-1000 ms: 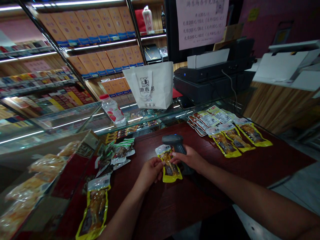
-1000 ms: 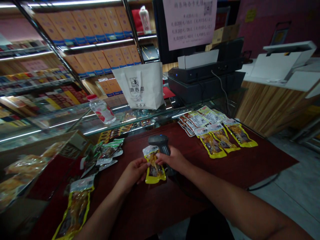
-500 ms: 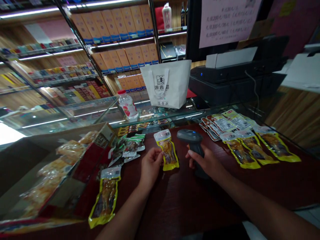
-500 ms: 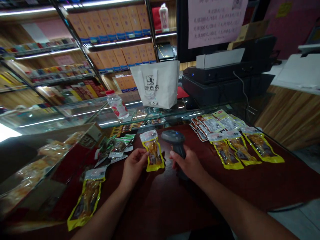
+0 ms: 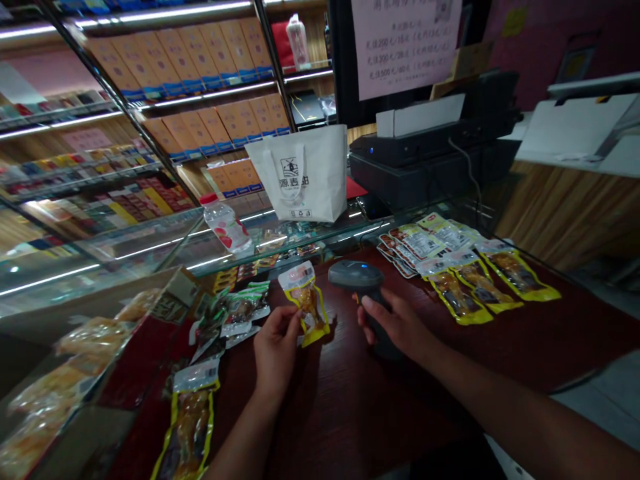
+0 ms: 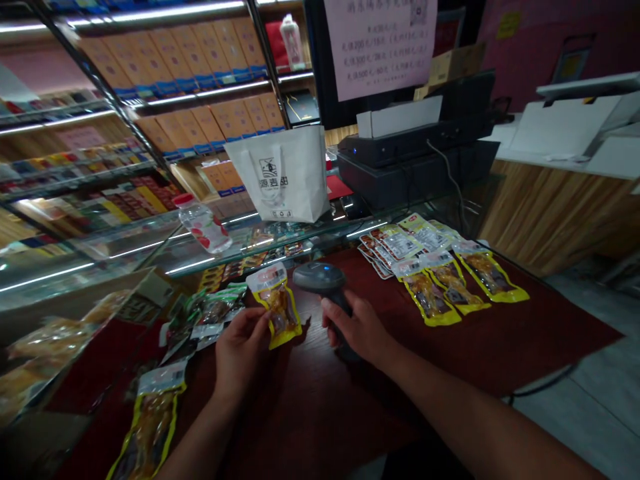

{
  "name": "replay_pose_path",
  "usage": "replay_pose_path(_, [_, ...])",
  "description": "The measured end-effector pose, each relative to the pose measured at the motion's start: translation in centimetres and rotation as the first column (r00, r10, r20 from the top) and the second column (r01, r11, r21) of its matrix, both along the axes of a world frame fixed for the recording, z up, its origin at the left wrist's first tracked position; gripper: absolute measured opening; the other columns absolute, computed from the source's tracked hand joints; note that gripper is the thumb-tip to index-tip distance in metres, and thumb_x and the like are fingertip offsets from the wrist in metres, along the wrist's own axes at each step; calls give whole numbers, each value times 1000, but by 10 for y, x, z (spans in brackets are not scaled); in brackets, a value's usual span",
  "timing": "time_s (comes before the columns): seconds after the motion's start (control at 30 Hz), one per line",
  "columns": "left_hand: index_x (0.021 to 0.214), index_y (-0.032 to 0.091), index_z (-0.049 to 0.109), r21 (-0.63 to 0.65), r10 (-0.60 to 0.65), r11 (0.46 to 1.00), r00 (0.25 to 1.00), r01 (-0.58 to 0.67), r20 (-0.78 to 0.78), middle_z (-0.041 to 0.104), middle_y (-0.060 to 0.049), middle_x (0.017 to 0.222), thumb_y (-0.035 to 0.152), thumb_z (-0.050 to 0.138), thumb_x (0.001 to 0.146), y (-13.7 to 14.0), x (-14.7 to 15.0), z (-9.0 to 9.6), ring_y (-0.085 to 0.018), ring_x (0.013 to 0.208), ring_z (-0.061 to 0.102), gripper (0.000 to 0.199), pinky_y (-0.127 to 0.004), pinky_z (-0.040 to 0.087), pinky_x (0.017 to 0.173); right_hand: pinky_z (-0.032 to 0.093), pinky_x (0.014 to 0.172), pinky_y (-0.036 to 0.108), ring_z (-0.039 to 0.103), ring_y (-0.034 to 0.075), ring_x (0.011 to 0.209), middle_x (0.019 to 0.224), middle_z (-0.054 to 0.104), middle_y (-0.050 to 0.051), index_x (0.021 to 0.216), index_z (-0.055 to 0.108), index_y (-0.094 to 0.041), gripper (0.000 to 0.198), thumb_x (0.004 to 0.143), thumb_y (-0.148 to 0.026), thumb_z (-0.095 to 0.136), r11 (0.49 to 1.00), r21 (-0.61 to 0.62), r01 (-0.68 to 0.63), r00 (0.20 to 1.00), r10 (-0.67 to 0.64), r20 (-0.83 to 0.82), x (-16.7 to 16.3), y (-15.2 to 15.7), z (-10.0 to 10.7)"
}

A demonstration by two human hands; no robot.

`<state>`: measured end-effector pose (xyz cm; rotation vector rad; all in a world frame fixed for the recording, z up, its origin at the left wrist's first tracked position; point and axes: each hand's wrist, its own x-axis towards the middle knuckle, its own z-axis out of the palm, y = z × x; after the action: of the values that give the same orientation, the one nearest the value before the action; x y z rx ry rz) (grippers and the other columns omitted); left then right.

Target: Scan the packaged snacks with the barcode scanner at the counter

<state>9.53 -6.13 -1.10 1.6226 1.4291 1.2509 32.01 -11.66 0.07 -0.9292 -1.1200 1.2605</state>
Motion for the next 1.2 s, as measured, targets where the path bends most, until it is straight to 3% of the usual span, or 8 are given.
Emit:
replay_pose_path(0.43, [91,18,66,14,9,1000,999,-8,-45,68,-3,80,44,67,81,0,1,0,-16,69,63,28,-22,49,61,42,44,21,54,9,47,73,60,-1,98,56,-16,42,88,-57,60,1000,5,-15,998,15,-58,2,3,2])
replay_pose_path(0.57, [88,17,66,-66,-35,997,995,42,92,68,-2,79,52,75,71,-4,17,3,-15,66,62,39,-22,49,59,41,43,20,54,9,45,72,60,-1,98,57,-16,43,85,-57,63,998,62,16,988,-6,-156,8,5,15])
replay_pose_path(0.7, [85,16,63,-280,-148,930,939,239,311,68,-1,73,57,84,56,-10,57,7,-14,60,62,54,-23,49,55,41,43,21,53,9,45,73,61,0,103,58,-17,45,84,-57,64,976,146,162,946,-112,-304,32,-11,35])
replay_pose_path(0.8, [84,15,61,-358,-201,857,880,370,430,68,-1,71,54,87,51,-14,101,12,-13,57,61,58,-22,49,53,39,42,21,52,9,45,74,60,0,107,59,-17,45,87,-57,62,911,217,349,888,-247,-388,57,-43,42])
replay_pose_path(1.0, [78,14,57,-317,-348,752,756,578,554,64,1,65,42,85,53,-11,208,10,-10,54,60,47,-21,50,53,38,42,20,49,8,47,75,57,0,110,60,-23,42,90,-60,57,751,162,640,715,-505,-484,96,-116,34])
replay_pose_path(1.07, [77,14,55,-299,-362,744,737,597,570,60,2,62,37,83,57,-6,238,3,-10,53,59,41,-22,51,53,38,41,20,48,9,46,74,56,0,106,61,-24,40,90,-60,56,720,134,681,677,-549,-490,101,-133,32])
replay_pose_path(1.2, [76,15,51,-308,-358,752,753,583,552,56,4,58,28,78,65,4,275,-8,-8,49,57,32,-21,51,51,41,41,22,49,10,45,73,56,0,104,63,-24,39,91,-59,53,713,120,691,667,-565,-486,102,-150,32])
